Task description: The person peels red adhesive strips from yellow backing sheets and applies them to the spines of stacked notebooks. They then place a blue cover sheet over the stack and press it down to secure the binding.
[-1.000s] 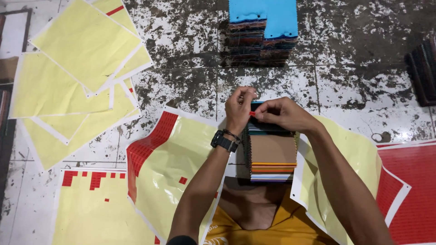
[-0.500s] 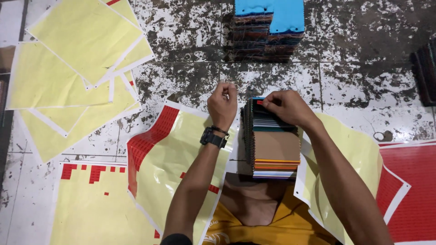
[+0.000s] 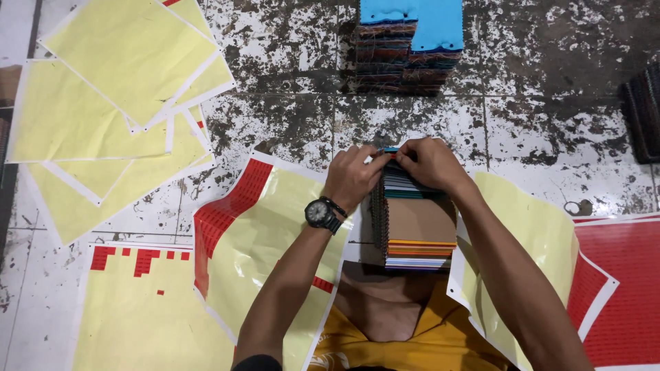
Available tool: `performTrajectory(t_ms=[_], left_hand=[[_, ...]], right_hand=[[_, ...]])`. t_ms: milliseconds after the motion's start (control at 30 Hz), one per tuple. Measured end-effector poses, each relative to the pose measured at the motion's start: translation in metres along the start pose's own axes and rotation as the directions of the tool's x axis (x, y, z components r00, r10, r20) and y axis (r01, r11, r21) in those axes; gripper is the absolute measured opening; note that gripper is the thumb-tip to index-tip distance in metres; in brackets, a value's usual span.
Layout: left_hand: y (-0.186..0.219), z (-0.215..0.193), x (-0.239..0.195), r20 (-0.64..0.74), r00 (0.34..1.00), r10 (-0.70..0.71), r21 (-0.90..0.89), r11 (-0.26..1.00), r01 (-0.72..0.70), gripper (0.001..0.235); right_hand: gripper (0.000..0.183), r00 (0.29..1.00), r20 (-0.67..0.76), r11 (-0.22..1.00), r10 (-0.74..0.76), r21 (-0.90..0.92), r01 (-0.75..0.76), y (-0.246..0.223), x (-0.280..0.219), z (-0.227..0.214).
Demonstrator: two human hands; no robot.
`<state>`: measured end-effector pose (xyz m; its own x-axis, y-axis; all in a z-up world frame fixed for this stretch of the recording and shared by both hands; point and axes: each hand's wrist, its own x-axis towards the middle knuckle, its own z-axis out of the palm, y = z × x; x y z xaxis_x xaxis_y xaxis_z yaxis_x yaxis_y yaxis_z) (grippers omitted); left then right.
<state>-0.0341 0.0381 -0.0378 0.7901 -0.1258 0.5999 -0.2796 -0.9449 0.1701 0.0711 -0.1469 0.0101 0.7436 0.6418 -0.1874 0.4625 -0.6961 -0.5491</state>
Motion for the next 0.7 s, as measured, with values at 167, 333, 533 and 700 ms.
performTrajectory(t_ms=[167,333,533,700], left_hand=[[0.005,0.002,0.002,0.005,0.998,0.066,0.151,0.986,-0.066,0.020],[0.009,-0.012,0.007,-0.010,0.995,0.096,0.200,0.975,-0.092,0.021],[0.009,-0.003,0.006,-0.010,0.997,0.083,0.136,0.987,-0.081,0.026],[0.001,0.006,0.000,-0.023,0.958,-0.287,-0.340,0.903,0.263,0.025]], right_hand=[[0.021,0.996,-0.012,0.996,0.085,-0.023,-0.086,0.004,0.002,0.008],[0.039,0.989,-0.150,0.986,0.003,-0.165,-0.028,0.003,0.000,-0.013],[0.018,0.976,-0.157,0.960,-0.150,-0.261,0.105,0.021,-0.001,-0.001],[0.011,0.866,-0.342,0.838,-0.364,-0.527,0.144,0.020,-0.016,0.002]])
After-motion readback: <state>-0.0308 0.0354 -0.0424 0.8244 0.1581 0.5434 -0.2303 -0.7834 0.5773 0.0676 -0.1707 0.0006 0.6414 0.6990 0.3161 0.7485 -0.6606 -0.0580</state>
